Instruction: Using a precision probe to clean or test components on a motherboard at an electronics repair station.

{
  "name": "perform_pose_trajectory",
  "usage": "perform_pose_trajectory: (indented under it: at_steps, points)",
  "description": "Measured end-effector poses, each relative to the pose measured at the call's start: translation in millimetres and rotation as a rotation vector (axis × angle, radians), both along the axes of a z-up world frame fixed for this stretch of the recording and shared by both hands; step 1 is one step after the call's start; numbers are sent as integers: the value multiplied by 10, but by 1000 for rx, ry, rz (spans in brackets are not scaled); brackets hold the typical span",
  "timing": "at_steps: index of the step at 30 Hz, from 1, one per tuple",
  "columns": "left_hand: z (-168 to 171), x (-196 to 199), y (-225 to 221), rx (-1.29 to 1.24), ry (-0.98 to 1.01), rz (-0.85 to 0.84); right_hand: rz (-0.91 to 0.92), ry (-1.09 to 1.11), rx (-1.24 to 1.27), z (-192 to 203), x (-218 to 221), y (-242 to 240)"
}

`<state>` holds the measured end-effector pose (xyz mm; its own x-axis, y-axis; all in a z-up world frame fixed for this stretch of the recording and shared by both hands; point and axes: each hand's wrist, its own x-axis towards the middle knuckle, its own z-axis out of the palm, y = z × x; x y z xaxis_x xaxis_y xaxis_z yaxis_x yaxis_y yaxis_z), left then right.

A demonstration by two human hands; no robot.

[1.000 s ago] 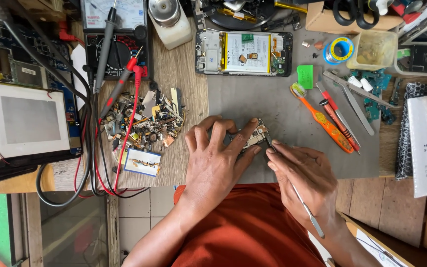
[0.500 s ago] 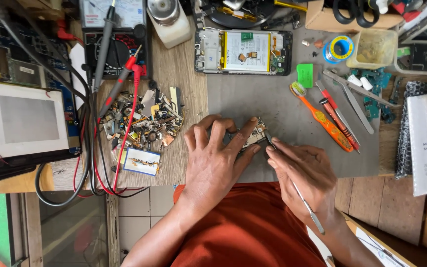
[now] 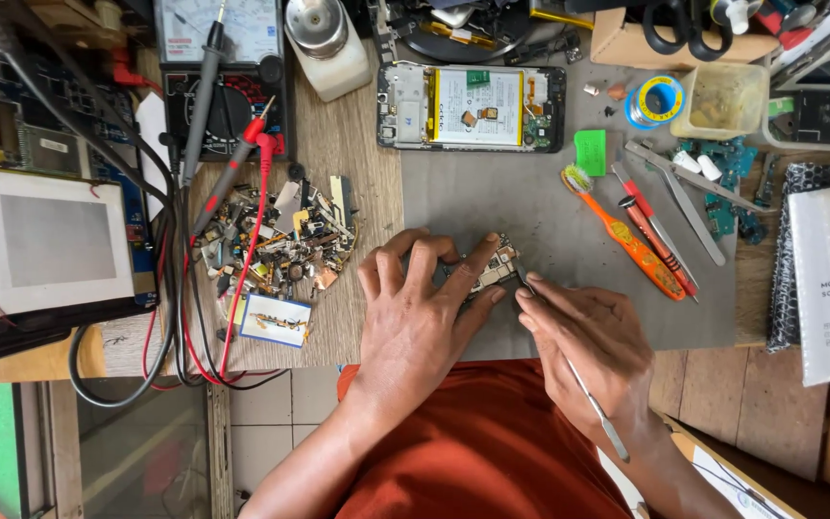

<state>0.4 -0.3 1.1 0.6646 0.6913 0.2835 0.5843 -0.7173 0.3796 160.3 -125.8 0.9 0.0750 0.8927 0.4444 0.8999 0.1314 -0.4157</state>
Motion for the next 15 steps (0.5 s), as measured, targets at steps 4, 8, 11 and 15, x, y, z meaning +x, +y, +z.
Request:
perform_pose_trajectory:
  at_steps: [4, 8, 11, 15]
  points:
    - [17, 8, 8, 11, -11, 5, 1, 21, 28, -11, -8, -23]
    - [-10, 6, -7, -1, -9, -1, -7, 0, -6, -43, 18, -35]
    - [-3, 8, -11, -2, -8, 2, 4, 18, 2, -5, 3, -37]
    - [-6, 2, 0, -8, 1, -3, -16, 24, 4, 6, -46, -29]
